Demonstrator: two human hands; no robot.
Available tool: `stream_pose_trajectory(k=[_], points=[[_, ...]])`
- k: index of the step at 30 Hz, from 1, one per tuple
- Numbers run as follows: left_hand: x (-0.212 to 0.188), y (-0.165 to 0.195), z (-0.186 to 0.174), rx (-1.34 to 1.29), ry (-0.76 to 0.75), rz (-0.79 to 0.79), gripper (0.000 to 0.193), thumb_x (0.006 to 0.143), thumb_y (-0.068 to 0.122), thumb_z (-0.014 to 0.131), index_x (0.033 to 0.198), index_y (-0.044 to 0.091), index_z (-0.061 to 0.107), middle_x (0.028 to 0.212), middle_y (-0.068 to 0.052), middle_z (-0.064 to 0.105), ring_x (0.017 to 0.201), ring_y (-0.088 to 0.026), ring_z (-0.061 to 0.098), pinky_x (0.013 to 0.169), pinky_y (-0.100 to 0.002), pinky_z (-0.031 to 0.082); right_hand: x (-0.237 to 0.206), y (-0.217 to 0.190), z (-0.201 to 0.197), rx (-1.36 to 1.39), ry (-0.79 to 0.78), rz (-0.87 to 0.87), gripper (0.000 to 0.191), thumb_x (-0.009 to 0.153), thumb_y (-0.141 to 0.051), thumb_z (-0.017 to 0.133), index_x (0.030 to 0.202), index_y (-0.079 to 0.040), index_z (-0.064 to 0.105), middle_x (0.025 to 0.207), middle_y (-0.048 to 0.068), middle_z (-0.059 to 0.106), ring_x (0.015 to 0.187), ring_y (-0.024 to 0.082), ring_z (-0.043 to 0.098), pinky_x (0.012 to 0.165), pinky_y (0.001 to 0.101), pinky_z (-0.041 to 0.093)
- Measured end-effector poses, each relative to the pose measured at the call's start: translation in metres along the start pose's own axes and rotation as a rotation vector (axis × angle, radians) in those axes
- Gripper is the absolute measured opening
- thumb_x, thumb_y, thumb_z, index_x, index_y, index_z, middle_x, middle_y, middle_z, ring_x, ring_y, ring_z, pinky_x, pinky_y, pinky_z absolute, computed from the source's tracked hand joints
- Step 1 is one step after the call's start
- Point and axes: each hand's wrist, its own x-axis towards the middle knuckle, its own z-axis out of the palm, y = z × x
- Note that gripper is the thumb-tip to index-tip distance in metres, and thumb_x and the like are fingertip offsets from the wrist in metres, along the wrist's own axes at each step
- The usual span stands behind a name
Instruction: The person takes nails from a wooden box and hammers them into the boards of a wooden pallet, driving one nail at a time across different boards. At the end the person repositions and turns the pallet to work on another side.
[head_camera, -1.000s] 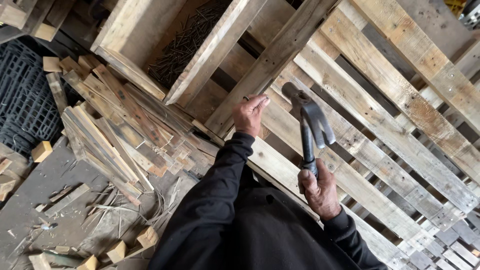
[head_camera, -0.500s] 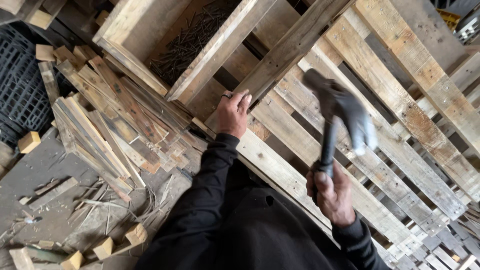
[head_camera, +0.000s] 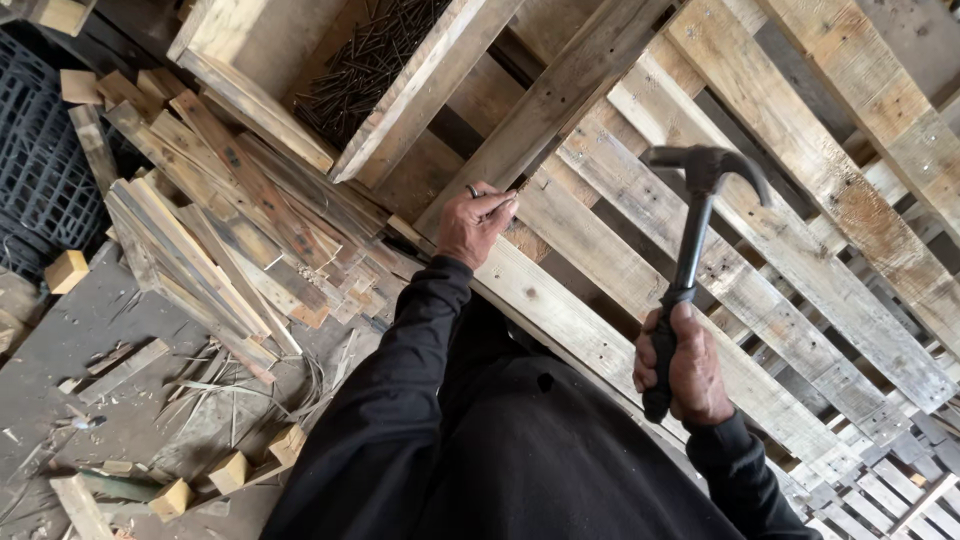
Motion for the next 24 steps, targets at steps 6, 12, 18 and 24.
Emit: stream_pose_trajectory(k=[6, 12, 18, 24], points=[[-0.002, 0.008, -0.005, 0.053, 0.015, 0.045, 0.016, 0.095, 0.012, 0.076, 0.104, -0.001, 0.080, 0.084, -0.007, 0.071, 0.067, -0.011, 0.064, 0.057, -0.028, 0.054, -0.002, 0.021, -0.003, -0.079, -0.007, 0.237, 0.057, 0.097, -0.059, 0.046, 0.097, -0.003, 0.052, 0.057, 0.005, 0.049, 0.039, 0.016, 0.047, 0.035, 0.0345, 0.043], [0.000, 0.017, -0.006, 0.039, 0.054, 0.003, 0.013, 0.094, 0.012, 0.075, 0.096, 0.000, 0.079, 0.079, -0.006, 0.071, 0.065, -0.009, 0.066, 0.055, -0.027, 0.054, -0.004, 0.032, 0.012, -0.177, 0.013, 0.158, 0.058, 0.100, -0.056, 0.046, 0.096, 0.001, 0.054, 0.058, 0.008, 0.052, 0.040, 0.017, 0.049, 0.035, 0.0329, 0.042], [0.007, 0.019, -0.010, 0.168, 0.024, -0.036, 0.021, 0.092, 0.022, 0.076, 0.100, 0.003, 0.081, 0.077, -0.006, 0.071, 0.064, -0.011, 0.061, 0.056, -0.031, 0.052, -0.031, -0.060, 0.021, -0.131, -0.124, -0.687, 0.055, 0.109, -0.057, 0.043, 0.110, -0.004, 0.054, 0.070, 0.002, 0.060, 0.049, 0.012, 0.053, 0.041, 0.0241, 0.047], [0.011, 0.020, -0.017, -0.120, -0.033, -0.219, 0.026, 0.091, 0.028, 0.075, 0.103, 0.006, 0.068, 0.090, -0.004, 0.070, 0.078, -0.010, 0.065, 0.069, -0.028, 0.059, -0.022, -0.095, 0.050, -0.484, -0.178, -1.157, 0.053, 0.109, -0.049, 0.049, 0.106, 0.003, 0.053, 0.071, 0.006, 0.057, 0.055, 0.017, 0.058, 0.047, 0.0320, 0.051]])
